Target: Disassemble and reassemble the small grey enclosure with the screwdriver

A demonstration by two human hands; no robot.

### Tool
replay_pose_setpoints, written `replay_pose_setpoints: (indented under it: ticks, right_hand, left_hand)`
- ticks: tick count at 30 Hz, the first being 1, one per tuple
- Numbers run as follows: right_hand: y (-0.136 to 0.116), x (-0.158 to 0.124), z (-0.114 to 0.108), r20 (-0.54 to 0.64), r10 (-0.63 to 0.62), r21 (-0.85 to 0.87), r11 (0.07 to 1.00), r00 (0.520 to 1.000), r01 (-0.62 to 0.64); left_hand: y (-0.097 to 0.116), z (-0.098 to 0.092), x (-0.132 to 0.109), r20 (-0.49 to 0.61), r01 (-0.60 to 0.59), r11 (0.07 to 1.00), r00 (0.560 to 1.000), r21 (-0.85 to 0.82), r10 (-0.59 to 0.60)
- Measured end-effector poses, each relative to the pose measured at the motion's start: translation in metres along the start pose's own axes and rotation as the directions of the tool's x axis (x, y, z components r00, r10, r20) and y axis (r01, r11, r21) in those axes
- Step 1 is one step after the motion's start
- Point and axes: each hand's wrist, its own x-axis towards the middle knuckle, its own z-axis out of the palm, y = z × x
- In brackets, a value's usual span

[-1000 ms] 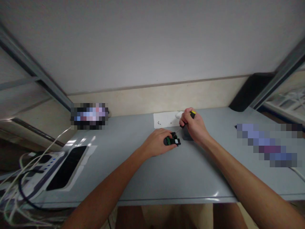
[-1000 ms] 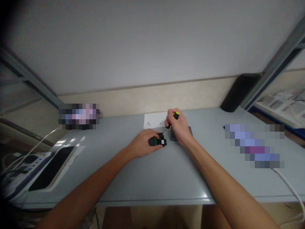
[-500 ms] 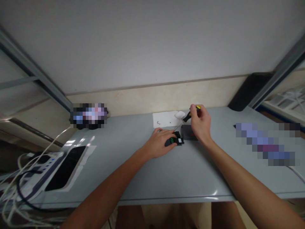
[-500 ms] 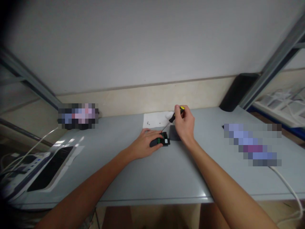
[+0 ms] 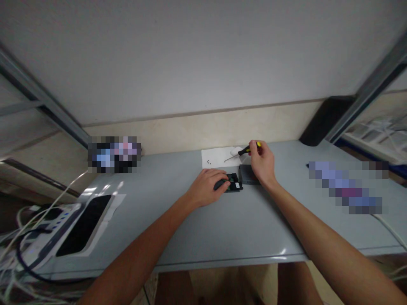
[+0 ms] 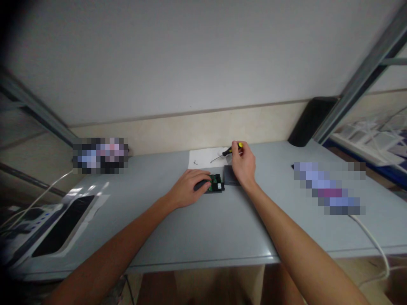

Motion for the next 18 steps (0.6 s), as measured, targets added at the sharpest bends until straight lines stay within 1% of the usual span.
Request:
replay_pose_setpoints:
  ticks: [3, 6, 8, 10, 13, 18]
  right_hand:
    - [-0.001, 0.001, 0.0, 0.0, 0.022, 0.009, 1.0, 1.0, -0.022]
    - [-0.006, 0.001, 0.0, -0.014, 0.006, 0.042, 0.999, 1.0, -0.006]
    - [-0.011, 0.0, 0.001, -0.015, -0.014, 0.084, 0.996, 1.0, 0.015]
    - [-0.017, -0.001, 0.003, 0.004, -0.026, 0.137, 0.99, 1.0, 0.025]
    - [-0.023, -0.004, 0.004, 0.054, -0.036, 0.2, 0.98, 0.998, 0.025]
    - [-0.026, -0.008, 0.005, 0.113, -0.051, 0.249, 0.968, 0.992, 0.021]
  left_hand:
    - [-0.008, -0.002, 0.003, -0.136, 0.097, 0.995, 0.986, 0.006, -0.095]
    - [-0.017, -0.002, 0.004, -0.281, 0.192, 0.981, 0.942, 0.008, -0.182]
    - [-0.021, -0.002, 0.004, -0.336, 0.223, 0.975, 0.919, 0.003, -0.209]
    - [-0.022, -0.001, 0.003, -0.349, 0.243, 0.97, 0.909, 0.002, -0.227]
    - [-0.023, 0.001, 0.002, -0.339, 0.267, 0.964, 0.907, 0.006, -0.249]
    - [-0.025, 0.005, 0.002, -0.317, 0.292, 0.956, 0.909, 0.02, -0.271]
